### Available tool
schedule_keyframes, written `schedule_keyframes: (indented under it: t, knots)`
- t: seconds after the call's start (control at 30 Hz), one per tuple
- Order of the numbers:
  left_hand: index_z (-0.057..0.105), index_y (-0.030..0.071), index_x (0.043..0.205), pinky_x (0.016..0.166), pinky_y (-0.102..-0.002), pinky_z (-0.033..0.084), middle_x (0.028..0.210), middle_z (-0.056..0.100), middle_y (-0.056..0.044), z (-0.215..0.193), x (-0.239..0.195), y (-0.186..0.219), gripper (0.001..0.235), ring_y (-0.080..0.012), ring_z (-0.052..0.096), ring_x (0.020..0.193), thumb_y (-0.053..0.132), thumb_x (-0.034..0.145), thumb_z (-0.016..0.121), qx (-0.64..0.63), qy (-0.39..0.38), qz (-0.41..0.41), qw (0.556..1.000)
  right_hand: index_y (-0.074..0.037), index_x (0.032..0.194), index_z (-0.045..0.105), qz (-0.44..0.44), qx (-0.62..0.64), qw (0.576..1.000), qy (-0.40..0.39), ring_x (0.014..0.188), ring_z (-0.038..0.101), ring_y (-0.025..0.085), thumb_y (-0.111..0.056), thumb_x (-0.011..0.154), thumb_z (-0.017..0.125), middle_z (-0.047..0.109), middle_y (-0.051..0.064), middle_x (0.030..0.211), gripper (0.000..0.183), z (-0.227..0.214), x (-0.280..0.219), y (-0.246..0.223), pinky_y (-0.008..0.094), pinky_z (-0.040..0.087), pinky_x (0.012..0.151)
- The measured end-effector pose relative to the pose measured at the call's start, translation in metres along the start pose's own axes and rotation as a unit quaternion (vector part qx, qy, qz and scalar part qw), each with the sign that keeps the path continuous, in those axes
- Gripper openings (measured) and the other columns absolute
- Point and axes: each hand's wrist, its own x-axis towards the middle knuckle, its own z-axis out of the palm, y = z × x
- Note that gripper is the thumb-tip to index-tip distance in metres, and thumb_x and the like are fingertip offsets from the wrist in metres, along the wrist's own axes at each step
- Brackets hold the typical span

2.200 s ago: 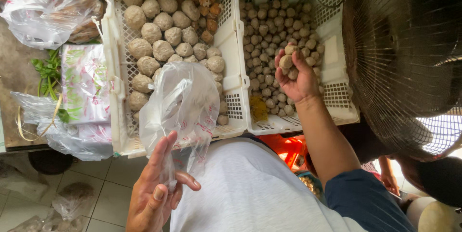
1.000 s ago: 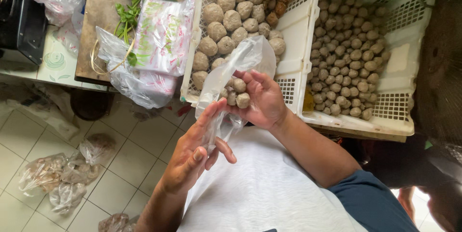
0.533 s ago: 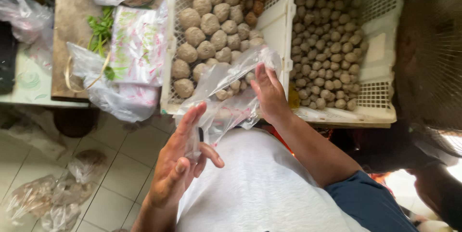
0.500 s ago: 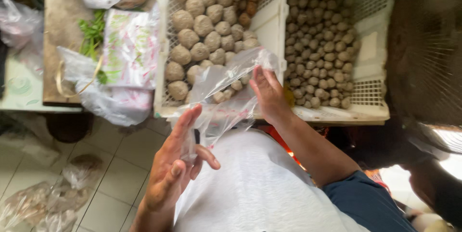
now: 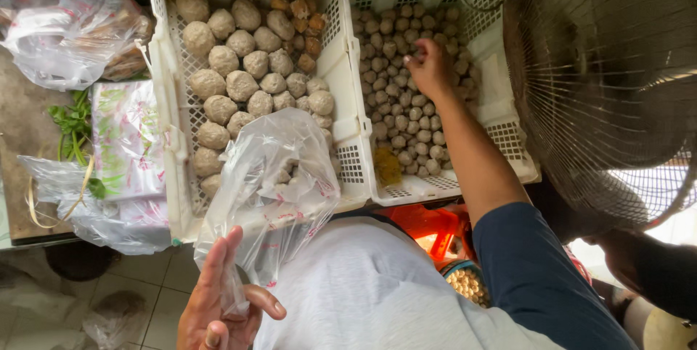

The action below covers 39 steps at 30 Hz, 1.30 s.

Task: The person picks meatballs from two white crates and places them into a clear plastic bag. They continue filling the bag by hand, then hand the bag to another person who is preparing other items nearby.

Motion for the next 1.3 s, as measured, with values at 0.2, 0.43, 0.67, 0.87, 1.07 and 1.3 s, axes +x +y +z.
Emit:
schedule_keyframes:
  t: [0.2,0.43,0.67,0.87,1.07,1.3]
  knots:
    - [0.01,0.004,0.165,0.038,-0.023,0.04,0.175,0.007,-0.018,-0.001,-0.003,-0.003,0.089,-0.0353,0.078,0.089,0.041,0.102,0.063,0.003,0.006,0.0,1.0,-0.015,0.154,0.044,-0.078,-0.193,0.975,-0.082,0.143,0.029,0.049,-0.025,0.085,0.077,0.033,0.025,0.158,0.077,0.046,0.056,-0.015,0.056,0.031,0.116]
    - [0.012,0.003,0.164,0.037,-0.024,0.042,0.175,0.009,-0.019,0.005,-0.02,-0.015,0.09,-0.0368,0.077,0.089,0.039,0.101,0.065,-0.017,0.064,0.01,0.998,-0.016,0.144,0.051,-0.064,-0.278,0.944,-0.165,0.136,0.038,0.051,-0.026,0.082,0.077,0.037,0.026,0.153,0.069,0.05,0.073,-0.018,0.058,0.036,0.112]
    - [0.014,0.003,0.166,0.048,-0.028,0.044,0.177,0.011,-0.019,0.014,-0.021,-0.014,0.097,-0.035,0.076,0.089,0.043,0.098,0.071,-0.021,0.088,0.01,0.996,-0.009,0.128,0.058,0.01,0.117,0.988,-0.103,0.107,0.054,0.035,-0.02,0.102,0.069,0.055,0.019,0.124,0.031,0.053,0.046,0.039,0.049,0.045,0.085]
    - [0.015,0.002,0.165,0.042,-0.024,0.039,0.175,0.014,-0.021,0.011,-0.005,-0.01,0.096,-0.0346,0.077,0.087,0.042,0.097,0.07,-0.018,0.054,0.0,0.998,-0.017,0.13,0.064,0.236,0.723,0.634,-0.14,0.107,0.071,0.022,-0.026,0.104,0.068,0.07,0.007,0.13,0.028,-0.008,0.014,0.03,0.034,0.058,0.075]
    - [0.013,0.002,0.164,0.043,-0.024,0.041,0.174,0.012,-0.021,0.012,0.016,0.001,0.091,-0.0348,0.076,0.09,0.04,0.101,0.066,-0.017,-0.004,-0.019,1.0,-0.018,0.137,0.061,0.116,0.798,0.555,-0.207,0.135,0.063,0.032,-0.035,0.099,0.066,0.06,0.012,0.147,0.042,-0.066,-0.075,-0.05,0.041,0.062,0.097]
    - [0.014,0.001,0.166,0.049,-0.024,0.038,0.177,0.014,-0.022,0.022,0.025,0.014,0.096,-0.0295,0.074,0.092,0.046,0.099,0.067,-0.002,-0.022,-0.056,0.998,-0.014,0.129,0.063,0.183,0.846,0.473,-0.165,0.124,0.065,0.033,-0.04,0.101,0.067,0.063,0.013,0.138,0.039,-0.065,-0.135,-0.067,0.038,0.062,0.082]
